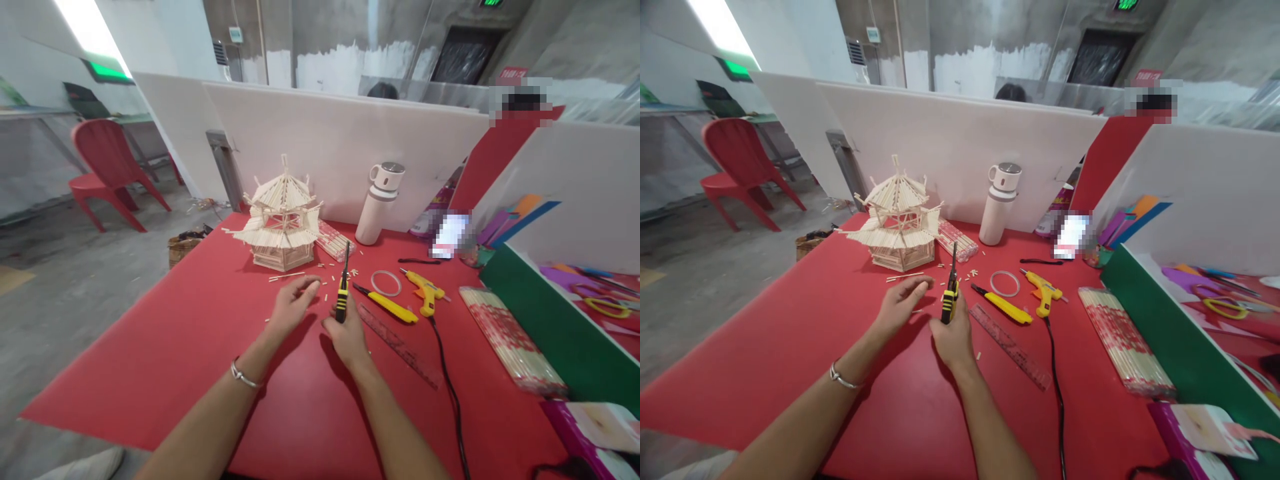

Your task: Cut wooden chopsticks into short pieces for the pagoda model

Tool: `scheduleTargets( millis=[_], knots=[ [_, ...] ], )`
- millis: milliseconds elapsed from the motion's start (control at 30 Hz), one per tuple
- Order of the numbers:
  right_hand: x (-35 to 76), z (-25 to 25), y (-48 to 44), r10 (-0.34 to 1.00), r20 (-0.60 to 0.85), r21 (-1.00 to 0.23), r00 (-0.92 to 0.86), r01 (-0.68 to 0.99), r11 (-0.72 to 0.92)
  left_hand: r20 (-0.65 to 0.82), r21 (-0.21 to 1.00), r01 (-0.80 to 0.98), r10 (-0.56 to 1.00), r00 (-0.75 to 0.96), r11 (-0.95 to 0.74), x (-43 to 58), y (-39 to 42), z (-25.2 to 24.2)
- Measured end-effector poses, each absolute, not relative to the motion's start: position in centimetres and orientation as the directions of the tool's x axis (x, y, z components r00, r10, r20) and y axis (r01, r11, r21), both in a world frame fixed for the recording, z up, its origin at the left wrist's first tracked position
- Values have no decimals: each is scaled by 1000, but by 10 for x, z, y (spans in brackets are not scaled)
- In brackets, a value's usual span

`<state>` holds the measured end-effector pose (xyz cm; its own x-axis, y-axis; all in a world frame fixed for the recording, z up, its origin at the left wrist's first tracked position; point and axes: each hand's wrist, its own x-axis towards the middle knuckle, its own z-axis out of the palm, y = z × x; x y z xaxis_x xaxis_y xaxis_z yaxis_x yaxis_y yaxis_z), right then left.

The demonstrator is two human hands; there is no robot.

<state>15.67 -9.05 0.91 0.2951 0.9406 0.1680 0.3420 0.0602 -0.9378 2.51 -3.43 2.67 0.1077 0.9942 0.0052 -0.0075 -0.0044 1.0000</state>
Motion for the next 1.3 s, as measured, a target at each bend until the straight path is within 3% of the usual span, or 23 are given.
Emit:
scheduleTargets(
  millis=[67, 133, 200, 300, 400, 633, 700, 800, 867, 967, 1133, 1300],
  knots=[
    [159, 10, -88, 949, 53, -984, 312, 181, -5, -13, 986, 164, 997, -76, 26, 13, -25, 28],
    [160, 11, -86, 943, -48, -997, 328, 45, -67, 67, 926, 378, 982, -177, 5, 0, -15, 29],
    [162, 12, -84, 928, -119, -993, 352, -48, -110, 126, 816, 578, 980, -154, -14, -11, -8, 30],
    [164, 13, -83, 910, -180, -982, 374, -129, -141, 103, 631, 772, 995, 11, -74, -22, -3, 32],
    [166, 13, -83, 902, -190, -978, 387, -159, -137, 45, 527, 831, 982, 183, -179, -28, -6, 34],
    [170, 11, -81, 909, -145, -988, 392, -105, -112, -143, 466, 842, 916, 374, -271, -35, -20, 34],
    [172, 13, -81, 916, -102, -995, 389, -31, -98, -147, 441, 844, 903, 404, -306, -34, -22, 31],
    [175, 18, -83, 918, 28, -956, 396, 280, -92, -125, 403, 853, 904, 409, -331, -29, -24, 26],
    [177, 21, -84, 916, 88, -830, 390, 538, -150, -114, 369, 866, 909, 402, -337, -25, -25, 24],
    [180, 26, -86, 921, 97, -600, 378, 760, -249, -104, 328, 881, 913, 394, -342, -21, -25, 24],
    [183, 29, -89, 935, 99, -364, 339, 887, -283, -83, 293, 879, 906, 415, -376, -16, -27, 22],
    [178, 26, -92, 945, 101, -264, 310, 925, -275, -26, 266, 894, 925, 379, -359, -16, -32, 16]
  ],
)
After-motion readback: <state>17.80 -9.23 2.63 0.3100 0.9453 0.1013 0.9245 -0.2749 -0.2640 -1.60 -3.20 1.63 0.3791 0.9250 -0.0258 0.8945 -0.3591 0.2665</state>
